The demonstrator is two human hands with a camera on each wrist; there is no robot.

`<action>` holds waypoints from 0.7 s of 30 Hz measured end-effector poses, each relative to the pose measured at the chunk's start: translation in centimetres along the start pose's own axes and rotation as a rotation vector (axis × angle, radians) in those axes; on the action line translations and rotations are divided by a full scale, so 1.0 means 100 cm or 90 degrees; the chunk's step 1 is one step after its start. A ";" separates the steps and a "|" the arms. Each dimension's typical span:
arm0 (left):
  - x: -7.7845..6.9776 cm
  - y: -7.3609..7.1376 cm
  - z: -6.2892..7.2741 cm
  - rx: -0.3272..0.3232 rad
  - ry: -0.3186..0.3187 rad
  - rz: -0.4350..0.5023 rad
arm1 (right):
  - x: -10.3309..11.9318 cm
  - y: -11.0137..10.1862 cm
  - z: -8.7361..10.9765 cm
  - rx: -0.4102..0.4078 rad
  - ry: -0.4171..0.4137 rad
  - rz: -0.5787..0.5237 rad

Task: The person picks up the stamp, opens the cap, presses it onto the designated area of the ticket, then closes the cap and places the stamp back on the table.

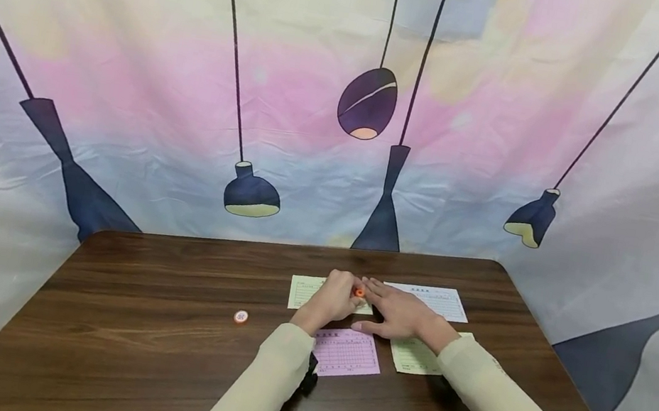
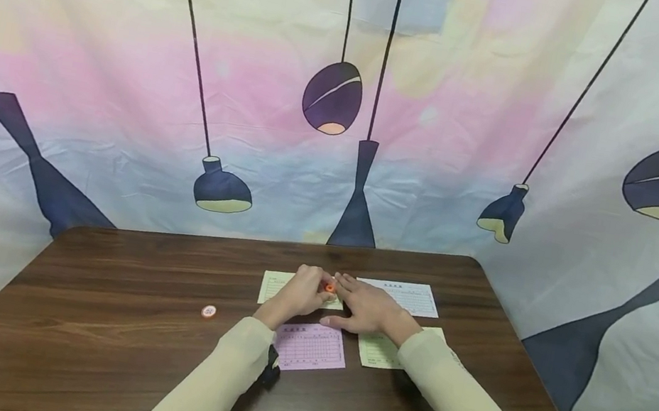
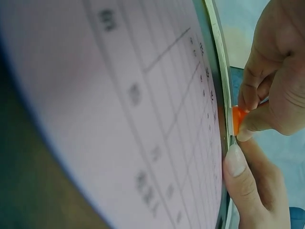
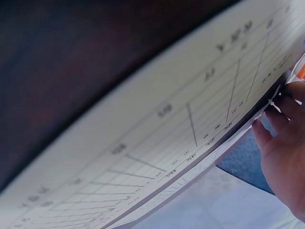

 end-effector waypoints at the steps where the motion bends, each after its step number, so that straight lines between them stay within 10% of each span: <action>1: 0.000 0.000 0.000 -0.001 -0.001 0.002 | 0.000 0.000 0.000 -0.001 -0.001 0.003; 21: 0.001 -0.002 0.004 -0.011 -0.028 0.007 | -0.001 -0.001 -0.001 -0.004 0.003 0.007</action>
Point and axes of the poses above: each hand's wrist, its own z-axis away from the middle knuckle, its own y-axis out of the palm, x = y × z, the point moved 7 cm from there along -z, towards the middle knuckle, and after that the axes turned 14 degrees about y, right-handed, at the moved point
